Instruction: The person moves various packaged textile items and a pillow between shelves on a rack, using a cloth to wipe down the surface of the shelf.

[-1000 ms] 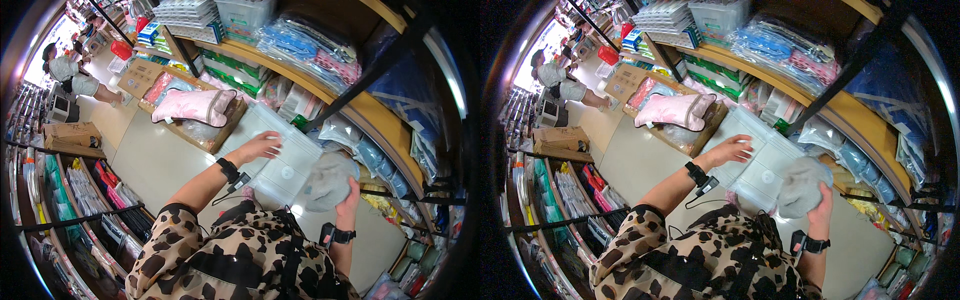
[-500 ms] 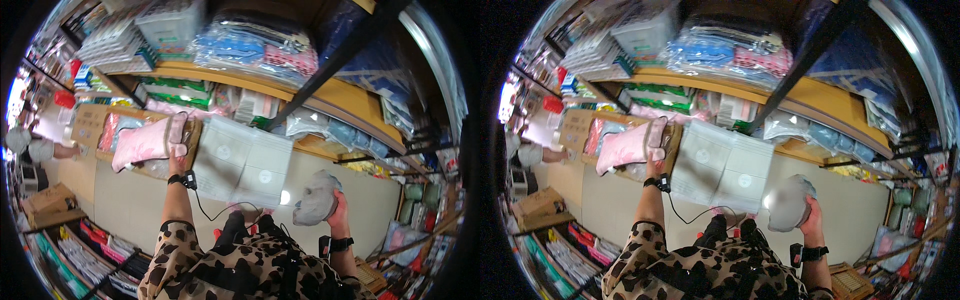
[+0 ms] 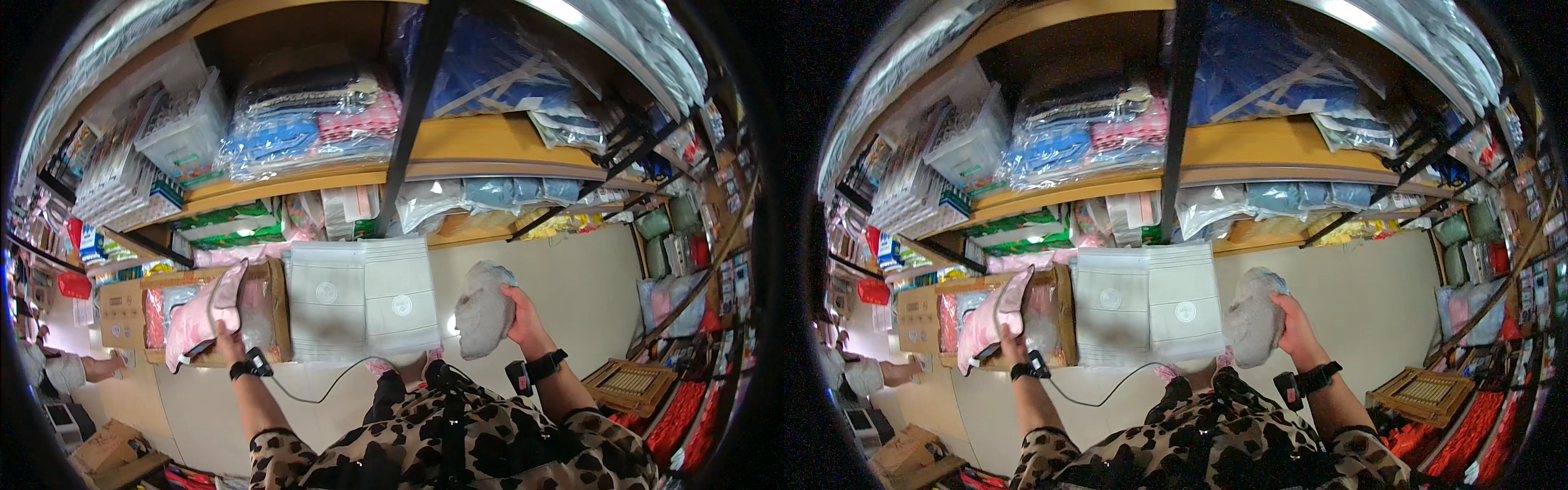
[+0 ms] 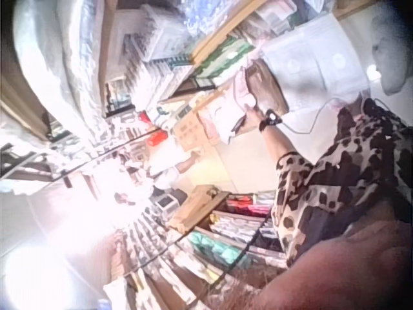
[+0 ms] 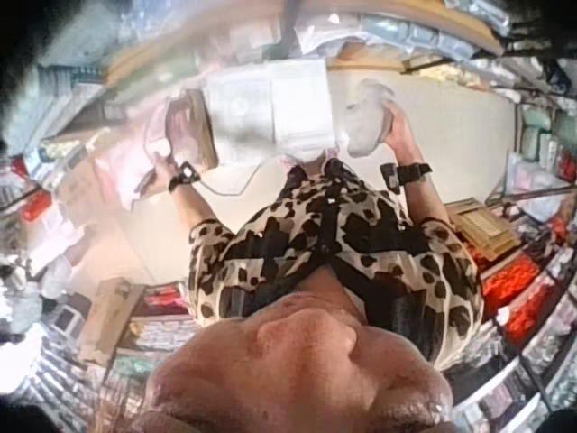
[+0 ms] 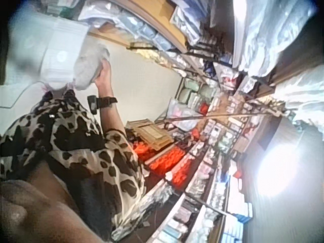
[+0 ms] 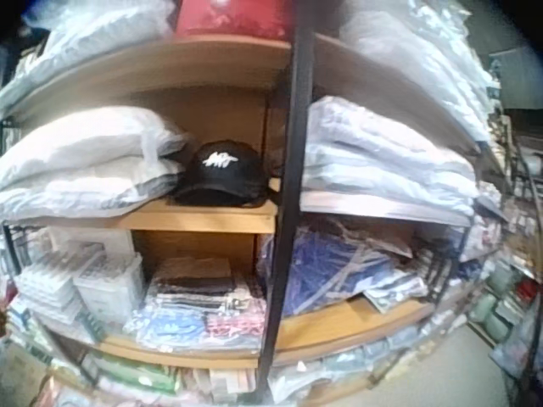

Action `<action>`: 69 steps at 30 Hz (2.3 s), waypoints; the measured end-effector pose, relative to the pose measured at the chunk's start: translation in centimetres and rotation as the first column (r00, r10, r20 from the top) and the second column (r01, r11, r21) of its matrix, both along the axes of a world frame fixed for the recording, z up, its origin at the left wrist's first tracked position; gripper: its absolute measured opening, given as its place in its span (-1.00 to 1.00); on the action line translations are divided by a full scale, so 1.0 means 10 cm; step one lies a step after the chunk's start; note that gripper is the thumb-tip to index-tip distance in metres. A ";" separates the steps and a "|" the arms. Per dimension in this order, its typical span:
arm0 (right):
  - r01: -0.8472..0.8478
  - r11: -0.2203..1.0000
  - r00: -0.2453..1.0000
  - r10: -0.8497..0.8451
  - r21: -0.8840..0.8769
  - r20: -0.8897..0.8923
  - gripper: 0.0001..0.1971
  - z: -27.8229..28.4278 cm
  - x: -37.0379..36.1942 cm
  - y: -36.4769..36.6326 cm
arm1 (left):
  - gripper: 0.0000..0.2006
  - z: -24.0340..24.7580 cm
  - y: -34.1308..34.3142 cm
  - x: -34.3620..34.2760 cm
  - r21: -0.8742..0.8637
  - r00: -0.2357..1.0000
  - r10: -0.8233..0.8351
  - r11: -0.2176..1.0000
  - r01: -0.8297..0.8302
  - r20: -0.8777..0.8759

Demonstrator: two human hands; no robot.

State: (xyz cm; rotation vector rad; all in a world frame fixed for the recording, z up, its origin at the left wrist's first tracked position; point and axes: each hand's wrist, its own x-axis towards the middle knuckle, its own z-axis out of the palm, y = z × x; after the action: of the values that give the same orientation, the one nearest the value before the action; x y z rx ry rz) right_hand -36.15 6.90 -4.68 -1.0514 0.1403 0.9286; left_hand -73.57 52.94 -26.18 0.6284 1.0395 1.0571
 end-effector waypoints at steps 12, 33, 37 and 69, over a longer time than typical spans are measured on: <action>-0.091 0.982 0.980 0.059 0.168 0.189 -0.64 0.06 0.08 0.31 | -0.66 2.85 -0.46 -0.26 0.498 0.934 -0.351 0.822 0.276 0.063; -0.077 0.816 -0.173 0.555 -0.573 0.813 -0.29 0.66 -0.01 -0.41 | -0.79 2.52 -3.49 2.64 0.048 0.501 -0.852 0.512 0.857 0.154; 0.016 0.781 0.007 0.624 -0.624 0.781 -0.25 0.56 0.17 -0.83 | -0.79 2.62 -3.66 2.82 0.066 0.505 -0.856 0.513 0.856 0.113; 0.106 0.972 0.727 -0.219 0.209 0.651 -0.74 1.17 0.98 -1.63 | -0.38 1.51 -2.33 2.20 0.070 0.609 -0.761 0.611 0.789 -0.226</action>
State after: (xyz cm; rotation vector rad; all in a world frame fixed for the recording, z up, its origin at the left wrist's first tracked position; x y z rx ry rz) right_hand -26.31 -9.37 7.02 -1.1459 -0.4387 0.3430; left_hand -51.55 29.64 -11.08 1.1984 0.6865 0.2949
